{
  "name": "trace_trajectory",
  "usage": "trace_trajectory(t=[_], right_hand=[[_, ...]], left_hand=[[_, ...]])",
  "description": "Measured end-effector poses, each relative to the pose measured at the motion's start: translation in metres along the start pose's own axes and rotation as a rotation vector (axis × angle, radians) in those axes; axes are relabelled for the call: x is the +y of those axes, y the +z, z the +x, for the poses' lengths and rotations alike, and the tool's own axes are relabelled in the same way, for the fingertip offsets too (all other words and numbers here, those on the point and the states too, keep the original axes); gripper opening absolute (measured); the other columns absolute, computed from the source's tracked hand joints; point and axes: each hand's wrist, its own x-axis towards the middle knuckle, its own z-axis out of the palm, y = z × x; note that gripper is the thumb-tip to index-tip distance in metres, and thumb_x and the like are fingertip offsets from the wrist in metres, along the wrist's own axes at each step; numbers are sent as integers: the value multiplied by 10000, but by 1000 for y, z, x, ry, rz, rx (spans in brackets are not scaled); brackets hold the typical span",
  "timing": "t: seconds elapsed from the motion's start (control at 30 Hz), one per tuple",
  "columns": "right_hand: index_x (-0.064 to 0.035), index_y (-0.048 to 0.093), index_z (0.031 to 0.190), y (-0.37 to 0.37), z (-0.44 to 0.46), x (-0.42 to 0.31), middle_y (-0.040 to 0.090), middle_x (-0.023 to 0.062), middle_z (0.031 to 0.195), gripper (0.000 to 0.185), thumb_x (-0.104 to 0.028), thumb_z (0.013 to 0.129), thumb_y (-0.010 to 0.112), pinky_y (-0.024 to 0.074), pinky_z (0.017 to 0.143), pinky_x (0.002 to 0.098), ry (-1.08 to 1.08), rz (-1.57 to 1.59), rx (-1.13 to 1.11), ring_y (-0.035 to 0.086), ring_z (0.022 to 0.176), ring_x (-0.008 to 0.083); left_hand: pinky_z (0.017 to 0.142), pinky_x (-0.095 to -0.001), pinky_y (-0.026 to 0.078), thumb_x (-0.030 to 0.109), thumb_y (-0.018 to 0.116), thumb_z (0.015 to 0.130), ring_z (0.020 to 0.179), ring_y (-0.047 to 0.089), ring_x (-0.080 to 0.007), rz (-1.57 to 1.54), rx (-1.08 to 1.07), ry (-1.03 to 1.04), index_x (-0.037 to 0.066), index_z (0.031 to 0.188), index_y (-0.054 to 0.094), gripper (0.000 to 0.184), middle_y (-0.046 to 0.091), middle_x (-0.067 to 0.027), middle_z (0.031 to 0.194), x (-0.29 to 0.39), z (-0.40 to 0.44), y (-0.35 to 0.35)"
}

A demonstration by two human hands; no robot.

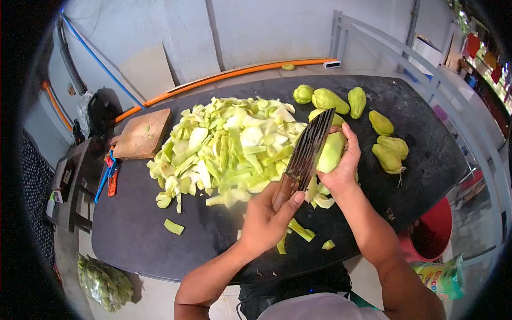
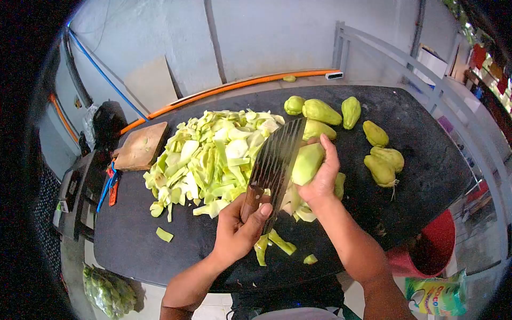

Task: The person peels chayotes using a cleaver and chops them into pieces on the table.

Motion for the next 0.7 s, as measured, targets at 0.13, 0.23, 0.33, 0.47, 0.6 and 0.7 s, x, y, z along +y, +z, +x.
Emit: trace_trajectory(t=[0.13,0.23,0.33,0.47,0.6,0.7], right_hand=[[-123,609,828,-7,5,-4,681,50,844,297,-397,942,586,548,747,371,-33,-31,-57,656,789,218],[-122,607,827,-7,4,-6,679,54,845,302,-397,949,579,548,739,364,-44,-57,-70,657,788,217],[-117,609,831,-10,6,-7,680,62,852,306,-393,958,570,547,738,358,-49,-77,-107,656,788,216],[-108,612,837,-10,7,-7,684,69,862,316,-384,976,548,544,750,355,-79,-88,-164,656,794,215],[-100,612,845,-8,5,-8,685,75,875,324,-375,993,526,541,767,352,-90,-98,-176,654,806,212],[-95,609,864,-6,3,-8,681,75,888,326,-374,1001,511,538,776,347,-99,-111,-201,651,815,208]], left_hand=[[618,-243,372,241,667,975,714,400,-51,-49,1,-58,-30,1056,618,286,479,51,747,12,-2,0],[612,-240,361,242,667,975,708,384,-52,14,2,-31,-29,1062,619,289,465,51,741,5,0,-2],[607,-238,353,240,666,976,704,376,-49,17,4,-25,-30,1066,618,289,459,53,734,3,0,-2],[603,-237,348,245,668,976,702,369,-48,16,9,-21,-28,1061,617,290,454,52,732,6,-1,-1],[600,-235,344,238,668,977,699,363,-48,34,10,-8,-28,1057,616,283,450,52,725,7,-2,-1],[598,-235,342,232,667,978,695,359,-49,40,13,2,-29,1056,617,277,446,52,720,9,-2,-1]])
